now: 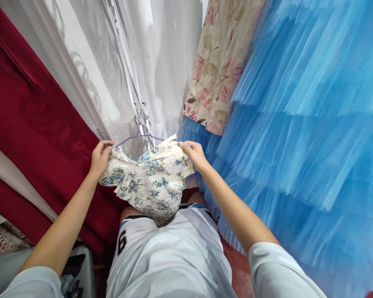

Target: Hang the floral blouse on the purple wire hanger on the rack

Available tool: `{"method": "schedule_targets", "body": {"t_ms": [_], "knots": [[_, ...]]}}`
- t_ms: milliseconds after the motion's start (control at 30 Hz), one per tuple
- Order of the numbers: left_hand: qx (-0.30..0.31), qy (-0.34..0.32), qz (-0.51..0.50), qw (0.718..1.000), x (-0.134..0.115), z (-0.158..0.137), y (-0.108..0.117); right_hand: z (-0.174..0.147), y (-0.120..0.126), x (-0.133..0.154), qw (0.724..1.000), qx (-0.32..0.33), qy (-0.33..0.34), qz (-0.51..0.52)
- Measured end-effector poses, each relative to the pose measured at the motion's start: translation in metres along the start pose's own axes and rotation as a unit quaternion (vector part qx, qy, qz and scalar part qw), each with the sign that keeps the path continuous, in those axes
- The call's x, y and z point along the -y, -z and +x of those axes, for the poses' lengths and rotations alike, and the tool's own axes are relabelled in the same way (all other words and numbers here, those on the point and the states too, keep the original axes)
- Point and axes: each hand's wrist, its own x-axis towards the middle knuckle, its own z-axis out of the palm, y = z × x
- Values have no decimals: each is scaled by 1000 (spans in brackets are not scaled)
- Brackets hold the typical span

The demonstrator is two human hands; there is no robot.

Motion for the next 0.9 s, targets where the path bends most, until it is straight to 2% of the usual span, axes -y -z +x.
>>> {"method": "schedule_targets", "body": {"t_ms": [100, 200, 267, 300, 367, 433, 467, 533, 600, 633, 733, 800, 867, 900], "knots": [[-8, -26, 56, 998, -7, 1, -3, 14, -14, 30, 999, -34, -5, 42], [-5, -10, 122, 992, 3, -2, -9, 7, -35, 56, 998, 16, -24, 54], [-21, 26, 104, 994, 18, -8, -16, -15, -48, 68, 993, 113, -13, 39], [-43, 53, 70, 995, 25, -12, -20, -29, -53, 71, 982, 184, -8, 26], [-97, 104, -20, 990, 36, -21, -31, -56, -59, 71, 941, 337, -20, 20], [-118, 133, -109, 978, 34, -29, -46, -74, -61, 60, 925, 380, -9, 4], [-99, 139, -156, 973, 28, -33, -54, -77, -62, 51, 932, 363, 4, -16], [-8, 150, -266, 952, 5, -39, -73, -76, -62, 27, 957, 279, 35, -73], [109, 181, -382, 900, -27, -44, -91, -70, -61, 5, 970, 200, 62, -123], [154, 196, -427, 869, -43, -47, -100, -69, -60, -4, 971, 191, 59, -131], [287, 216, -515, 778, -86, -52, -119, -74, -52, -18, 967, 239, -26, -86], [340, 214, -549, 733, -104, -55, -126, -84, -41, -18, 969, 223, -100, -25], [360, 208, -562, 715, -110, -58, -125, -94, -24, -15, 979, 142, -139, 34], [352, 212, -551, 726, -110, -60, -121, -97, -15, -12, 983, 95, -144, 57]]}}
